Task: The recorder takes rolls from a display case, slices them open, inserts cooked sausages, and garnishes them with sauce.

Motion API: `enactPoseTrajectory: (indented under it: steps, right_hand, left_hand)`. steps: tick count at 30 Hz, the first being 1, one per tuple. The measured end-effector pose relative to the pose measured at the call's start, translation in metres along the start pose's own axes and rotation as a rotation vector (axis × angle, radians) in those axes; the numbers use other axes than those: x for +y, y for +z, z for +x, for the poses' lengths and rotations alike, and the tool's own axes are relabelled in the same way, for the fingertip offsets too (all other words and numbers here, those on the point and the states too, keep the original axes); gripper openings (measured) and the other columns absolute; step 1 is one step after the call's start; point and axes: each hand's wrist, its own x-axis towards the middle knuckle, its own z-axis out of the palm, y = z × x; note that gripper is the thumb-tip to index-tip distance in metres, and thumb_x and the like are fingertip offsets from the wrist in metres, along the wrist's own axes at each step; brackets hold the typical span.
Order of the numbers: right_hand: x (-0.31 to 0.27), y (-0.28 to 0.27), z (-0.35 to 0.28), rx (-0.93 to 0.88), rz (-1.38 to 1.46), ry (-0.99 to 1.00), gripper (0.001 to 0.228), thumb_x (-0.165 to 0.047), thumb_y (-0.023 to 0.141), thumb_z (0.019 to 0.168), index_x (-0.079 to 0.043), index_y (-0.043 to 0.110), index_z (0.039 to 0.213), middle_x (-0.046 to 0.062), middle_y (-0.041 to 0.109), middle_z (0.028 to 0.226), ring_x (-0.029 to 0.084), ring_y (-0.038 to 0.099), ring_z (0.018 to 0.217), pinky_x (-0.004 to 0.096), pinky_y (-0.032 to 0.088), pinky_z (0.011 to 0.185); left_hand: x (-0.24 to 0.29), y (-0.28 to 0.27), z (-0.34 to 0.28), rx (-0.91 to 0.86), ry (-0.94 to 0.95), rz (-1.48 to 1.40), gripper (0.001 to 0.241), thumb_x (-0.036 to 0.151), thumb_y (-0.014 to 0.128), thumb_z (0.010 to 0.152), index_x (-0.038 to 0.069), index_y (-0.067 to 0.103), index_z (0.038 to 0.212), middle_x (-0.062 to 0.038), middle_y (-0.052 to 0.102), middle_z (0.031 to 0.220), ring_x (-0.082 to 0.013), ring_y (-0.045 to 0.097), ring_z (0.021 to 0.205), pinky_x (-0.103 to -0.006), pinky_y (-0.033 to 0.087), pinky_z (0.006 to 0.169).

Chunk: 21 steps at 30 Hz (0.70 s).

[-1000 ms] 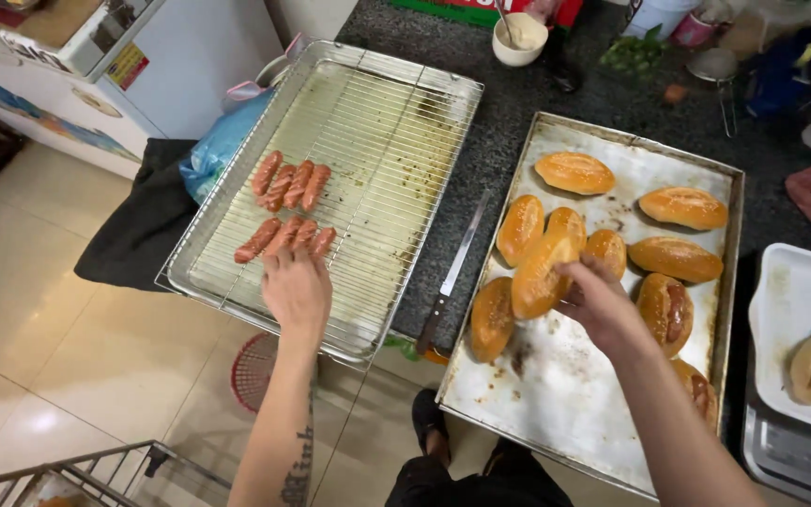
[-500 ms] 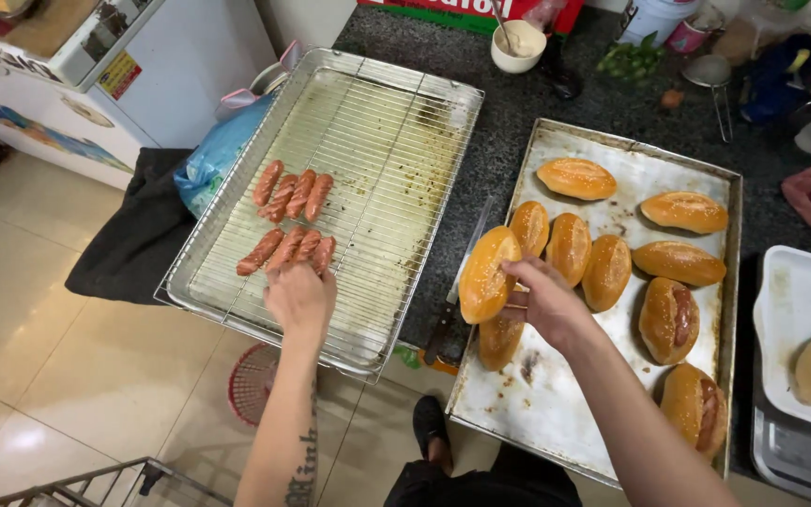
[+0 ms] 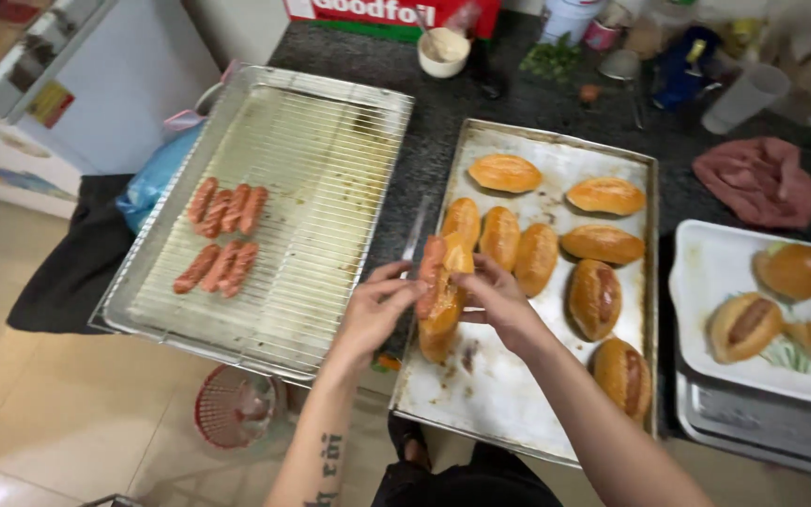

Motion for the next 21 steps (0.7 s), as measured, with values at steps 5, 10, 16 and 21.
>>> enactPoseTrajectory:
  steps: [5, 10, 16, 21]
  right_hand:
    - [0.007, -0.040, -0.021, -0.009, 0.009, -0.069, 0.062, -0.030, 0.064, 0.090, -0.013, 0.044, 0.146, 0.007, 0.066, 0.119, 0.019, 0.072, 0.101, 0.043, 0.064, 0.085]
    - [0.006, -0.059, -0.042, 0.016, 0.000, -0.118, 0.058, -0.026, 0.062, 0.091, -0.009, 0.048, 0.144, 0.006, 0.067, 0.118, 0.019, 0.072, 0.095, 0.042, 0.065, 0.079]
    - [0.002, -0.069, -0.055, 0.052, 0.030, -0.151, 0.055, -0.024, 0.062, 0.090, -0.009, 0.052, 0.141, 0.006, 0.069, 0.120, 0.017, 0.073, 0.095, 0.040, 0.065, 0.078]
    - [0.011, -0.077, -0.052, 0.068, 0.057, -0.158, 0.055, -0.028, 0.063, 0.090, -0.012, 0.052, 0.142, 0.005, 0.069, 0.120, 0.016, 0.070, 0.102, 0.039, 0.062, 0.080]
  left_hand:
    - [0.004, 0.058, -0.003, -0.102, 0.040, -0.043, 0.026, 0.025, 0.077, 0.085, 0.007, 0.083, 0.103, -0.016, 0.045, 0.159, -0.0251, 0.047, 0.144, -0.0370, 0.042, 0.112]
    - [0.006, 0.087, -0.007, -0.136, 0.111, 0.080, 0.025, 0.025, 0.078, 0.085, 0.008, 0.084, 0.103, -0.022, 0.037, 0.163, -0.0269, 0.040, 0.152, -0.0374, 0.041, 0.114]
    - [0.062, 0.107, -0.034, 0.049, 0.167, 0.521, 0.033, 0.035, 0.082, 0.075, 0.011, 0.086, 0.098, -0.024, 0.035, 0.161, -0.0441, 0.028, 0.150, -0.0438, 0.029, 0.119]
    - [0.091, 0.119, -0.049, 0.178, 0.274, 0.722, 0.032, 0.037, 0.080, 0.076, 0.014, 0.086, 0.098, -0.026, 0.033, 0.159, -0.0504, 0.020, 0.151, -0.0656, 0.022, 0.115]
